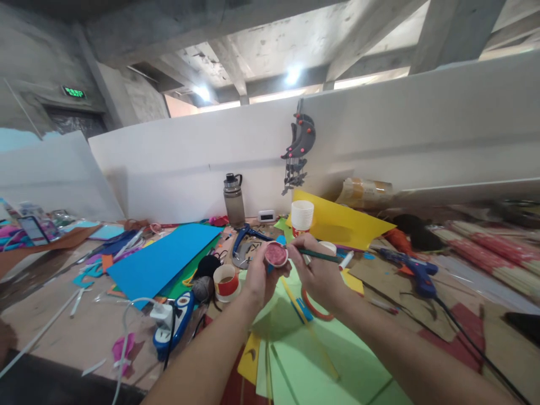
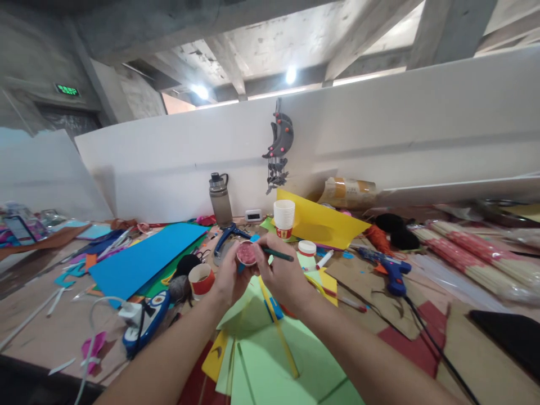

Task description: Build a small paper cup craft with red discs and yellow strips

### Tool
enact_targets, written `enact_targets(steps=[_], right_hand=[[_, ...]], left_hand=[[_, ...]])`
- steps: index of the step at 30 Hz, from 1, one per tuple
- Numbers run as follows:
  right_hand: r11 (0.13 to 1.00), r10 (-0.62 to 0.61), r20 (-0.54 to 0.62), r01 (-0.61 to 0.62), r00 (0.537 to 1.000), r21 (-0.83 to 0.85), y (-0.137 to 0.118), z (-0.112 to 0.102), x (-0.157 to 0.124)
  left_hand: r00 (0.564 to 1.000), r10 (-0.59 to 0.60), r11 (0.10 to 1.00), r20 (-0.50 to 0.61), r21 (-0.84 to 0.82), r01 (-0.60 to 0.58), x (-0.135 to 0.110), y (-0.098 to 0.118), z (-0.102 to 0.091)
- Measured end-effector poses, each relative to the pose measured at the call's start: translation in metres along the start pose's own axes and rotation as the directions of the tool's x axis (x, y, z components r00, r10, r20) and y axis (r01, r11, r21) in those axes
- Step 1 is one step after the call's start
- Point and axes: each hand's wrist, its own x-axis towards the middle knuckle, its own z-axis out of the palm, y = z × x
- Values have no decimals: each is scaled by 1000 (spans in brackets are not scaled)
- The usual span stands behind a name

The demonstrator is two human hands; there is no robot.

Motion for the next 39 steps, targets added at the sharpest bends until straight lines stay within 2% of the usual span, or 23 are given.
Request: enact_targets(steps=[4,8,15,18,24,28,31,33,35,37,39], right_hand=[[995,40,-117,-29,992,97,-7,-7,5],[992,80,-93,-70,992,109,2,-10,2],[966,258,-85,-257,962,26,27,-16,-24],[969,246,-58,-246,968,5,31,-17,-33],[986,169,32,-168,985,-20,39,-12,-40],[989,144,45,-142,989,-38,39,-14,-39],[959,283,71,-281,956,-30,40,-16,-37],[898,436,55,-438,898,46,42,-18,-35],[837,539,12,-537,842,107,46,-20,-31],[835,550,-5,-550,835,10,50,-25,-27],[831,533,67,-506,844,-233,53,-30,-23]], left_hand=[[998,0,998,-65,-65,-5,8,7,-9],[999,8,992,-51,-127,-14,12,8,-17],[991,-71,990,-112,-132,56,18,0,-25],[989,-84,993,-125,-91,73,21,-3,-27],[989,12,994,-148,105,4,30,-7,-41],[991,92,990,-97,114,-81,34,-6,-49],[998,41,994,-54,99,-35,33,-2,-50],[999,-23,996,-36,86,26,31,0,-49],[998,-67,995,-23,77,68,30,1,-50],[998,-62,995,-19,75,63,29,0,-50],[999,-27,996,-38,86,31,31,-3,-52]])
